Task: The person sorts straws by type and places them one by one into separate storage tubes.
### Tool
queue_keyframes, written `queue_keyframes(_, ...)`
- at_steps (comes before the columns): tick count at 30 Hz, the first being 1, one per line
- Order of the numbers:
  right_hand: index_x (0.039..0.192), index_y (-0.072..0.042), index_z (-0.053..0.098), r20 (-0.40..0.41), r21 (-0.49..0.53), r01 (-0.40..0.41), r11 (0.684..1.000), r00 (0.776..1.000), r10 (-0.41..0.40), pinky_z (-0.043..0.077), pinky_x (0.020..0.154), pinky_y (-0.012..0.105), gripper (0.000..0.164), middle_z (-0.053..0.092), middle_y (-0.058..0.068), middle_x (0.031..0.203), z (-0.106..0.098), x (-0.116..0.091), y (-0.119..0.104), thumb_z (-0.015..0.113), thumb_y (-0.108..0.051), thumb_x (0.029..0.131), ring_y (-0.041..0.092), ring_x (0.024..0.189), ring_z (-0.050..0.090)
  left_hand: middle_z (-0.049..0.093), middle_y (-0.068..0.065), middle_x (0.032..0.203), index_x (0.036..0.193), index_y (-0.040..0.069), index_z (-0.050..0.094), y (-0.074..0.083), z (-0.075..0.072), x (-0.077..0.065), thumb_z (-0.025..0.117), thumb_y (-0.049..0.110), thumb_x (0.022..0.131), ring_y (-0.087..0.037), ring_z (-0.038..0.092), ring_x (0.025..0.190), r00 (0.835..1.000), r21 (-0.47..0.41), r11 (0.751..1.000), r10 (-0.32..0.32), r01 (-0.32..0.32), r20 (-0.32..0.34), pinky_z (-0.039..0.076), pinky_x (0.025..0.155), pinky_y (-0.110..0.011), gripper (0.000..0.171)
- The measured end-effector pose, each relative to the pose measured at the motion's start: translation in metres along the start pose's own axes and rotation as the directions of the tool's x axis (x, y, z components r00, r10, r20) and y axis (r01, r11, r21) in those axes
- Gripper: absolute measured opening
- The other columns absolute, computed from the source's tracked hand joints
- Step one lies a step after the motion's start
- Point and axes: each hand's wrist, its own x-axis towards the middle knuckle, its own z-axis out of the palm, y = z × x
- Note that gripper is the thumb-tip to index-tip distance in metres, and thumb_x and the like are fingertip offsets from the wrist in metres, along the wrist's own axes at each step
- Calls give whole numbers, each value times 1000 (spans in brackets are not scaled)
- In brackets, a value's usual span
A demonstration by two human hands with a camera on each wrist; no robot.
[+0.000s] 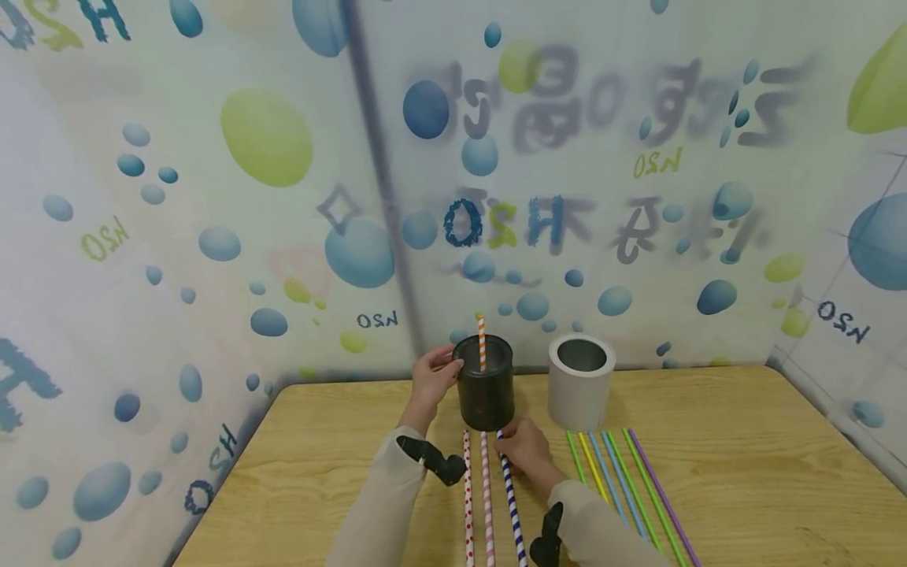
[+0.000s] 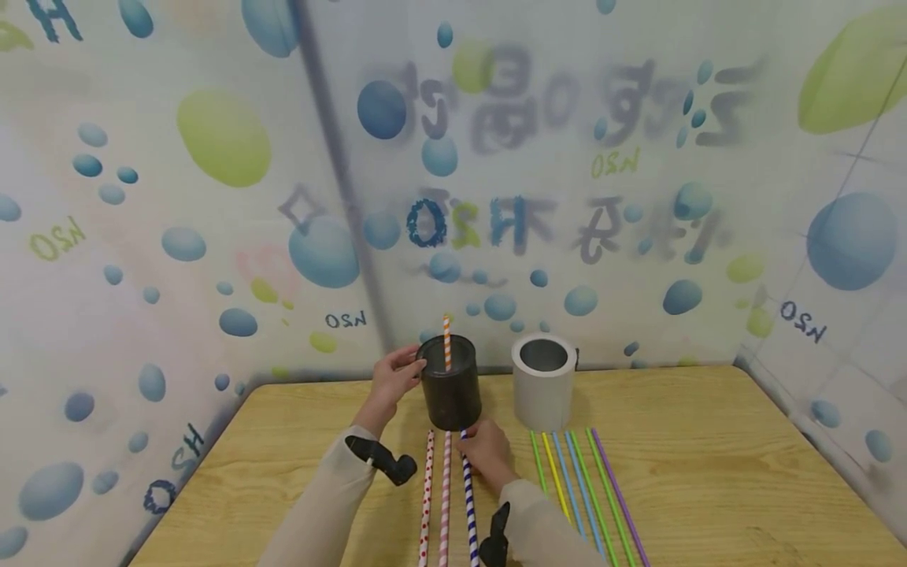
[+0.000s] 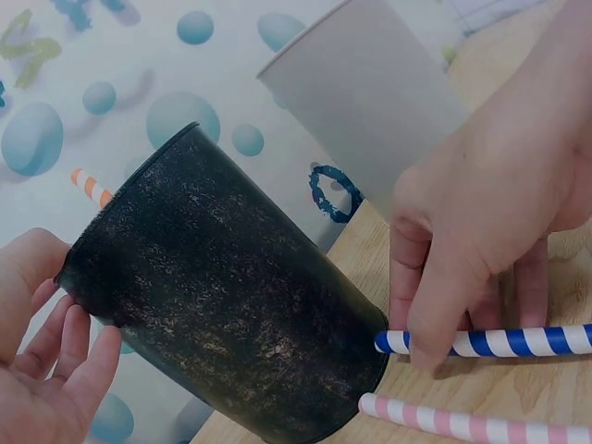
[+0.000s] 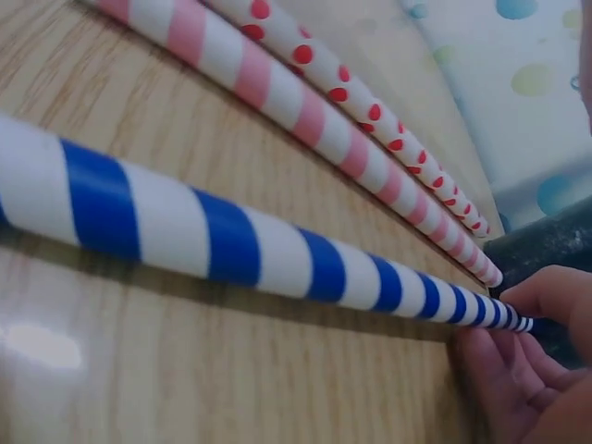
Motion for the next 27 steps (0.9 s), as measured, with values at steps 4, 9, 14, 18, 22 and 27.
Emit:
queue_keyframes(4,97,3,59,51,87,-12,996,999,8,48,43,26,22,56,9,72,-2,6,4,64,-6,77,17,53,54,55,-15,102,116,2,61,1,-1,-1,63,3,82,-20,57,83,1000,1,1000,1,-1,-6,52,75,-37,34)
queue_keyframes(9,109,5,54,90,187,-57,981,995,41,50,49,28,30,56,12,84,-10,9,5,62,-7,82,19,62,55,55,-15,102,116,2,61,0,1,-2,64,3,82,-19,57,82,1000,-3,1000,-2,2,-4,52,74,-35,34)
queue_keyframes(14,113,6,51,80,260,-35,965,997,15,52,54,30,32,59,14,91,-22,5,-3,60,-6,85,20,68,55,54,-15,103,115,2,62,0,2,-2,64,3,82,-19,57,83,1000,-4,1000,-8,8,-9,52,74,-36,33)
queue_keyframes(18,112,8,50,45,311,30,950,998,-47,51,53,31,31,57,15,91,-29,1,-13,59,-4,86,18,66,53,55,-15,103,115,2,62,1,1,-2,64,4,82,-20,57,85,1000,4,1000,-14,14,-16,52,74,-35,33)
queue_keyframes(22,110,10,50,-6,339,123,933,992,-129,52,50,35,29,55,14,87,-33,-1,-20,60,-1,85,14,59,52,55,-15,104,116,2,61,0,0,-2,64,4,82,-20,57,85,1000,10,1000,-15,15,-16,52,73,-34,34)
queue_keyframes(27,110,9,52,-48,344,175,922,984,-169,53,52,37,28,52,11,85,-39,-1,-29,60,-2,85,14,61,52,56,-15,103,116,2,61,0,0,-1,64,3,82,-19,58,83,1000,8,1000,-6,6,-13,52,71,-32,34)
